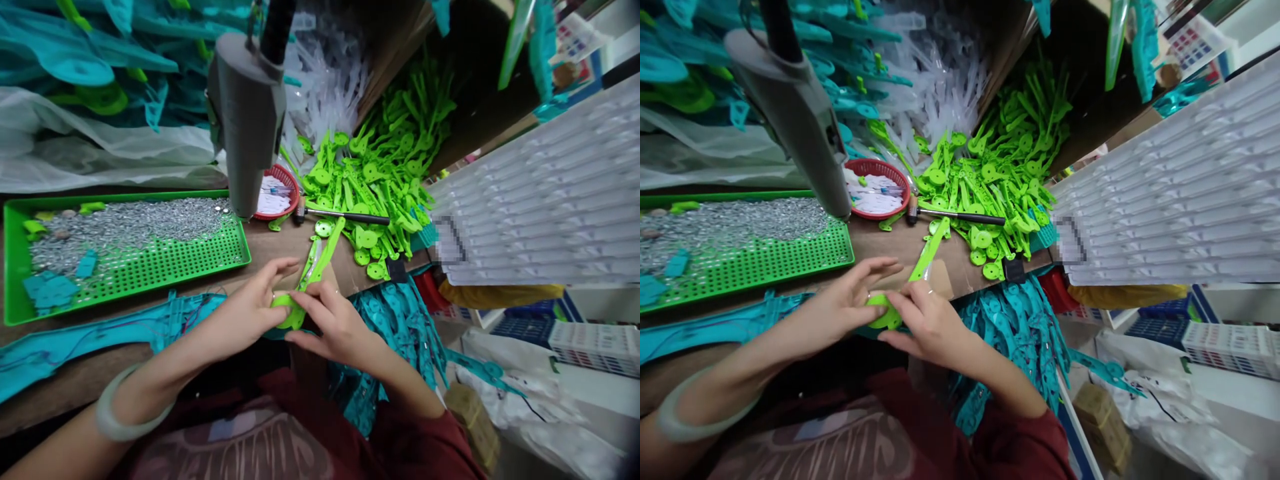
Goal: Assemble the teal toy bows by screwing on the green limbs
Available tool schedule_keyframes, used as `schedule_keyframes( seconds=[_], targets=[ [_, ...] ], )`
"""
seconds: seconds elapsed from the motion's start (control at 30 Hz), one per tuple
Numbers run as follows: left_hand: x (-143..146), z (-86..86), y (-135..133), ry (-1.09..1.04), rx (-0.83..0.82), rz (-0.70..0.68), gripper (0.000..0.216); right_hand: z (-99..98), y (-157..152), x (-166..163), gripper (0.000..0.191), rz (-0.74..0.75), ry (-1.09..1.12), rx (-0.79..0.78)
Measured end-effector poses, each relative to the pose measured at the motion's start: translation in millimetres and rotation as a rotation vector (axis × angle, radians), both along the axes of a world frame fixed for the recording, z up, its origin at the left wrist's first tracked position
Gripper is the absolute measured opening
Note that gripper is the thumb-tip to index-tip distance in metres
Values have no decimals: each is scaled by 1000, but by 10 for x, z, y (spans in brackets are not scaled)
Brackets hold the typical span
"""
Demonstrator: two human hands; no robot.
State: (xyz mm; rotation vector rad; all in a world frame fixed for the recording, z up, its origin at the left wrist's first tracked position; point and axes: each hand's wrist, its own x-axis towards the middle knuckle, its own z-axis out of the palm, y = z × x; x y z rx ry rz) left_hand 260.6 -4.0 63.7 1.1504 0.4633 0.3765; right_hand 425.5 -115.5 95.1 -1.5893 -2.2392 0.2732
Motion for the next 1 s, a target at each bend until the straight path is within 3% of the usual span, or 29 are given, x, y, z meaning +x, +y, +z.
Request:
schedule_keyframes(
  seconds=[0.17,0.27,0.37,0.43,0.5,0.6,0.77,0.87,1.0],
  targets=[
    [111,61,85,41,-2,36,68,25,73,54,60,-1,-9,-56],
    [55,97,69,65,84,110,55,68,96,193,55,-97,12,6],
    [-174,66,-43,168,584,192,27,73,84,361,54,-249,17,45],
    [-365,-23,-154,207,1031,127,12,31,59,415,55,-284,21,27],
    [-521,-157,-261,213,1388,40,13,-47,32,388,57,-246,37,-16],
    [-643,-366,-366,243,1672,14,19,-198,17,238,63,-167,13,-98],
    [-669,-526,-421,323,1694,4,25,-357,61,48,64,-142,-129,-237],
    [-673,-543,-441,331,1665,36,27,-364,81,43,64,-123,-150,-267],
    [-708,-566,-452,331,1755,12,29,-356,85,59,64,-60,-186,-263]
  ],
)
